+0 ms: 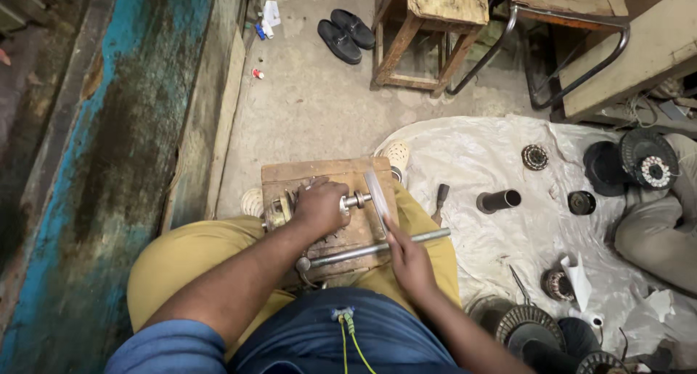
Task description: The person uses a metal file to smooth the surface of a motor rotor held in a wooden jig. They repeatedly rotate the rotor and file its edges while seated on the floor.
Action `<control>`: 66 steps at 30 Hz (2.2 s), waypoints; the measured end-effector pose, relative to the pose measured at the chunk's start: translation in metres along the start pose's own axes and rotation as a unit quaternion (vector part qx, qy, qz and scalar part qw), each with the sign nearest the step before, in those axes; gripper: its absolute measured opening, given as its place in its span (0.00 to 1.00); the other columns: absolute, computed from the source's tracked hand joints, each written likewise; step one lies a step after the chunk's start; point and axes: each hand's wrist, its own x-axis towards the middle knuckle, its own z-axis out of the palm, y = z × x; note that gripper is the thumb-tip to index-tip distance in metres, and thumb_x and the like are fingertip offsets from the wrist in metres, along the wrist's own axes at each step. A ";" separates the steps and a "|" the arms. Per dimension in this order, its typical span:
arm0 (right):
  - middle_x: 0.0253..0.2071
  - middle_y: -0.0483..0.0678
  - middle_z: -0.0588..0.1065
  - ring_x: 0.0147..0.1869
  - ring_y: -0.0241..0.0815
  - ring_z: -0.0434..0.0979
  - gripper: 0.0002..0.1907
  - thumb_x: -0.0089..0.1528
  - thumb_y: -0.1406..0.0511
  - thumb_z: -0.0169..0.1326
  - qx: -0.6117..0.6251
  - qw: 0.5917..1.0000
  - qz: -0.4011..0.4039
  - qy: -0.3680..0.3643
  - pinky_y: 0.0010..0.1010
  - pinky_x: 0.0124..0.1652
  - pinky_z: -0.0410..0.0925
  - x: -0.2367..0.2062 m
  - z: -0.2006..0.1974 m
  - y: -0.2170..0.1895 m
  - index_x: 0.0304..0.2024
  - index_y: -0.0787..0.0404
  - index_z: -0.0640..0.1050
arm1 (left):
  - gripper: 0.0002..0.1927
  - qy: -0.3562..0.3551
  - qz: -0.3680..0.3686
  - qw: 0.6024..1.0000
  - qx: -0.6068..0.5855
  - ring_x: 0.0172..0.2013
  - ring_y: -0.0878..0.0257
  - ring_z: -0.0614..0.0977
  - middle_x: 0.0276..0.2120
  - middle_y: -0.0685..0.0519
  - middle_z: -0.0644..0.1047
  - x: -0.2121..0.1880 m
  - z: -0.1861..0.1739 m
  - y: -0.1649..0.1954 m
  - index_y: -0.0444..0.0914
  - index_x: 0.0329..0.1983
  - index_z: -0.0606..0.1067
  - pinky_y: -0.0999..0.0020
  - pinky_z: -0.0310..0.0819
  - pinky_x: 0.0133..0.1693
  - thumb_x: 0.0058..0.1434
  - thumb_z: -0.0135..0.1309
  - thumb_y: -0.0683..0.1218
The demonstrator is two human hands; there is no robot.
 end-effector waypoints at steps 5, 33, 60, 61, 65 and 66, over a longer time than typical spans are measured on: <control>0.52 0.61 0.79 0.50 0.53 0.84 0.21 0.69 0.63 0.48 -0.006 0.998 -0.057 0.023 0.36 0.47 0.73 0.027 0.009 -0.001 0.66 0.52 0.73 | 0.22 0.004 0.009 1.000 0.013 0.59 0.51 0.74 0.48 0.51 0.79 -0.004 0.002 0.001 0.45 0.46 0.77 0.46 0.68 0.57 0.47 0.66 0.51; 0.40 0.55 0.72 0.42 0.44 0.71 0.22 0.72 0.63 0.51 0.035 0.997 -0.066 0.027 0.34 0.40 0.66 -0.019 -0.006 0.014 0.68 0.57 0.74 | 0.22 0.020 -0.037 0.999 0.013 0.56 0.52 0.77 0.49 0.50 0.79 -0.012 -0.031 0.022 0.47 0.48 0.79 0.45 0.69 0.56 0.48 0.65 0.53; 0.24 0.42 0.75 0.24 0.27 0.64 0.32 0.61 0.67 0.59 0.150 0.982 0.114 0.026 0.21 0.27 0.58 -0.059 0.000 0.041 0.69 0.54 0.72 | 0.30 0.093 0.054 0.979 0.176 0.55 0.47 0.78 0.55 0.45 0.77 -0.045 -0.014 -0.019 0.53 0.74 0.64 0.21 0.39 0.66 0.68 0.49 0.53; 0.23 0.43 0.75 0.24 0.28 0.64 0.32 0.61 0.67 0.60 0.138 0.984 0.108 0.018 0.21 0.26 0.58 -0.056 0.001 0.038 0.69 0.53 0.73 | 0.30 0.094 0.056 0.980 0.165 0.55 0.47 0.78 0.55 0.45 0.77 -0.044 -0.013 -0.020 0.52 0.74 0.64 0.20 0.38 0.66 0.67 0.50 0.54; 0.18 0.46 0.71 0.21 0.31 0.62 0.30 0.61 0.65 0.61 0.055 0.987 0.150 -0.034 0.25 0.24 0.57 -0.037 0.008 0.016 0.67 0.51 0.75 | 0.31 0.093 0.060 0.983 0.149 0.55 0.46 0.77 0.54 0.45 0.77 -0.044 -0.012 -0.021 0.50 0.72 0.64 0.19 0.37 0.65 0.65 0.51 0.57; 0.17 0.47 0.70 0.21 0.32 0.61 0.29 0.61 0.64 0.61 0.025 0.983 0.175 -0.051 0.27 0.24 0.57 -0.030 0.012 0.010 0.66 0.50 0.76 | 0.31 0.092 0.060 0.982 0.151 0.55 0.46 0.77 0.54 0.45 0.77 -0.045 -0.013 -0.021 0.50 0.72 0.64 0.19 0.37 0.65 0.65 0.51 0.56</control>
